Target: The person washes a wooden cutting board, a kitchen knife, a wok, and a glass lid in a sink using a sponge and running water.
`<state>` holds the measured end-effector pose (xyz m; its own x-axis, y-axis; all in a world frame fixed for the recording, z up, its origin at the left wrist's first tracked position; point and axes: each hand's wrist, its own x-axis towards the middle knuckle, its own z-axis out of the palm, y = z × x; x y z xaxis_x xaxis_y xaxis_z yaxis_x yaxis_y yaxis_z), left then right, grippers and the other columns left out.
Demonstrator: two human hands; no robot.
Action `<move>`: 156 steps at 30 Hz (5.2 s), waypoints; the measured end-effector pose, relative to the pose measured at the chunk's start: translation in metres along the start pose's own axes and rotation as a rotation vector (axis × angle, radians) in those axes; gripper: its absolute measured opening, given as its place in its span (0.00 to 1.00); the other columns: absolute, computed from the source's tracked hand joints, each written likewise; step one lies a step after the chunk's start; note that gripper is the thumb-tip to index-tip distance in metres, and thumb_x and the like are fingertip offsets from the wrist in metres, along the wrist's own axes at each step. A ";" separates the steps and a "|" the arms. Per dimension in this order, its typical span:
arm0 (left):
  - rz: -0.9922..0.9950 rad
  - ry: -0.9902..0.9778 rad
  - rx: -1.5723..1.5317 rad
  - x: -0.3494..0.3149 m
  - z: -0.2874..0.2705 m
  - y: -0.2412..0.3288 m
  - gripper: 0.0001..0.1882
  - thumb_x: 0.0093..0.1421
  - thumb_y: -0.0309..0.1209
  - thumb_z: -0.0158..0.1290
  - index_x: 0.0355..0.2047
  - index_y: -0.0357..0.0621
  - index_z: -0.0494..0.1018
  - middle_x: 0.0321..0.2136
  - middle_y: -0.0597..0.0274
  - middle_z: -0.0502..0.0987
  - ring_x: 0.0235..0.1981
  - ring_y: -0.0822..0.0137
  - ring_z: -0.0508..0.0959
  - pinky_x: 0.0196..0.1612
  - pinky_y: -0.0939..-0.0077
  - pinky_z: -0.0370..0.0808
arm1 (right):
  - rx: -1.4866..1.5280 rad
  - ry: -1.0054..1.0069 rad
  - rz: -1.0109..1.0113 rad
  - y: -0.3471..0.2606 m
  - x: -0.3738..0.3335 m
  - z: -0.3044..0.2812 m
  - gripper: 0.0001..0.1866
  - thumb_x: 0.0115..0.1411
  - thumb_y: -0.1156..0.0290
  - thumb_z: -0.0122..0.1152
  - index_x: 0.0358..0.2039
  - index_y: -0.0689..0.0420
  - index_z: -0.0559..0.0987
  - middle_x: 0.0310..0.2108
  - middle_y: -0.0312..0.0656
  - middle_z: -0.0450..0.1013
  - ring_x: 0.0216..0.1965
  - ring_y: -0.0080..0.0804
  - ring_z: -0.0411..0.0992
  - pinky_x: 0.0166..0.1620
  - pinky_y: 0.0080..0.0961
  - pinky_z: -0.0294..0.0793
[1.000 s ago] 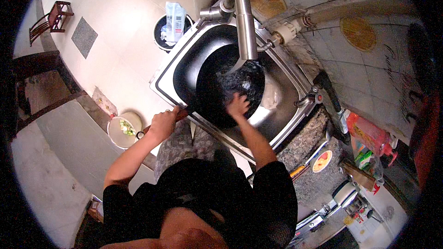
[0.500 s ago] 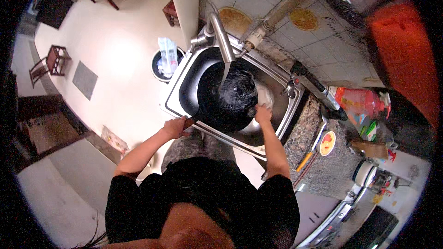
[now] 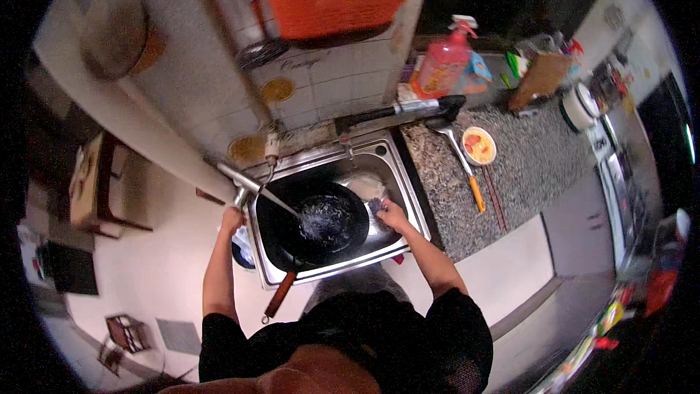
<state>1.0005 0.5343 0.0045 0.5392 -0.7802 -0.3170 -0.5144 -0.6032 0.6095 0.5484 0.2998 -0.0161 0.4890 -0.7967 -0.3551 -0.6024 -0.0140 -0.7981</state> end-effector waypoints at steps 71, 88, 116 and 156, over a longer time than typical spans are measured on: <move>-0.461 -0.046 -0.473 -0.340 0.138 0.370 0.07 0.47 0.28 0.46 0.16 0.43 0.63 0.10 0.65 0.64 0.11 0.71 0.65 0.16 0.81 0.65 | 0.898 0.025 0.115 0.278 -0.450 -0.243 0.11 0.56 0.68 0.46 0.40 0.54 0.66 0.38 0.38 0.67 0.35 0.24 0.66 0.36 0.18 0.65; -0.318 0.261 -0.232 -0.393 0.185 0.380 0.07 0.41 0.27 0.46 0.14 0.34 0.66 0.10 0.59 0.66 0.11 0.67 0.67 0.15 0.74 0.65 | 1.019 0.127 0.141 0.377 -0.476 -0.286 0.08 0.56 0.67 0.47 0.36 0.52 0.67 0.37 0.35 0.66 0.36 0.25 0.66 0.38 0.21 0.66; -0.118 -1.695 -1.862 -0.298 0.486 0.862 0.14 0.51 0.25 0.34 0.39 0.32 0.54 0.15 0.64 0.60 0.11 0.75 0.64 0.14 0.79 0.65 | 0.957 0.716 0.504 0.601 -0.488 -0.575 0.12 0.55 0.64 0.49 0.34 0.58 0.68 0.31 0.39 0.69 0.27 0.24 0.69 0.30 0.18 0.70; -0.538 -2.244 -0.783 -0.224 1.162 1.600 0.13 0.51 0.24 0.39 0.39 0.42 0.56 0.12 0.68 0.59 0.06 0.80 0.59 0.08 0.86 0.59 | -0.243 1.660 0.898 0.899 -0.541 -1.463 0.24 0.49 0.55 0.54 0.41 0.57 0.63 0.32 0.54 0.69 0.35 0.50 0.67 0.38 0.39 0.65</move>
<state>-0.7186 -0.4481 0.2063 -0.9884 0.1048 -0.1098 -0.1185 -0.9849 0.1266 -1.1806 -0.1657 0.1707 -0.8995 -0.3079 0.3100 -0.4332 0.7206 -0.5413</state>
